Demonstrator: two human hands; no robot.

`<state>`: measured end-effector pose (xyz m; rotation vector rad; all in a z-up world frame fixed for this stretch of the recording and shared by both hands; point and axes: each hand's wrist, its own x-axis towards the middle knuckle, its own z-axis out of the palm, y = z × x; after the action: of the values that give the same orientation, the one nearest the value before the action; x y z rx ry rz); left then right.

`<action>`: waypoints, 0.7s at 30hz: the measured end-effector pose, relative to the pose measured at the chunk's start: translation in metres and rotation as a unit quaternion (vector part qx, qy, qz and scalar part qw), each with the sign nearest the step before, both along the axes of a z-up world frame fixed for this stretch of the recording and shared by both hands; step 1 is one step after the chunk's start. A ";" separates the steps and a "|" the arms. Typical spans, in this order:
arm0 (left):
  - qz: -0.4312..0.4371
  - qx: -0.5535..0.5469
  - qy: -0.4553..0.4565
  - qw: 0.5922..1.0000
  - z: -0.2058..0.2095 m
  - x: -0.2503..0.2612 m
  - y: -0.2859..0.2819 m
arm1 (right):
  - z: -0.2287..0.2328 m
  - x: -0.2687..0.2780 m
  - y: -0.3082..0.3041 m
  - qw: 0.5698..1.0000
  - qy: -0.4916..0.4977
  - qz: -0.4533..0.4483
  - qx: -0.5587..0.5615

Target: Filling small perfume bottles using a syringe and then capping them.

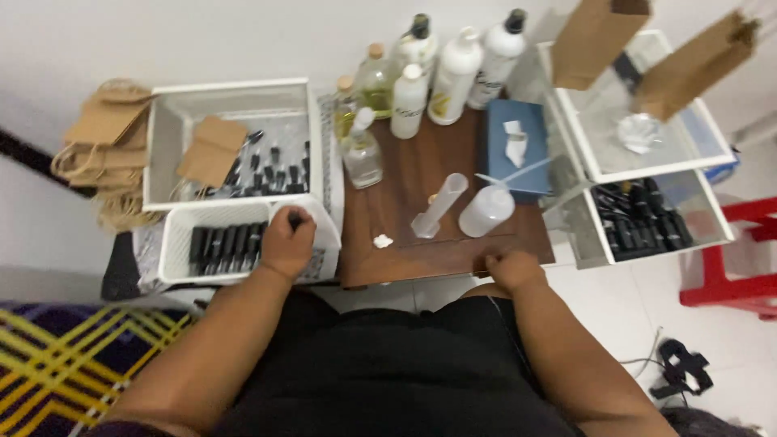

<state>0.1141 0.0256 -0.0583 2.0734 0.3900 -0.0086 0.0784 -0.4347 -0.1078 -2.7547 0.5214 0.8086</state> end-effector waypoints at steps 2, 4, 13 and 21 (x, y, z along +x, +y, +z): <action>0.000 -0.045 -0.020 0.999 -0.017 0.000 0.005 | -0.001 0.005 0.007 1.000 0.002 0.008 -0.005; -0.005 -0.089 -0.048 0.995 -0.020 -0.005 -0.007 | 0.005 0.008 0.013 1.000 -0.003 0.011 -0.009; -0.250 -0.055 0.069 0.964 -0.051 -0.008 -0.051 | 0.118 -0.004 0.074 0.991 0.062 -0.114 0.043; -0.044 -0.055 0.094 0.993 -0.066 0.026 -0.007 | 0.093 0.006 0.064 0.984 0.147 -0.100 0.024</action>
<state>0.1400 0.0186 -0.1244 1.9840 0.4037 -0.2747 0.0841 -0.3705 -0.0147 -2.4992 0.8069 1.1667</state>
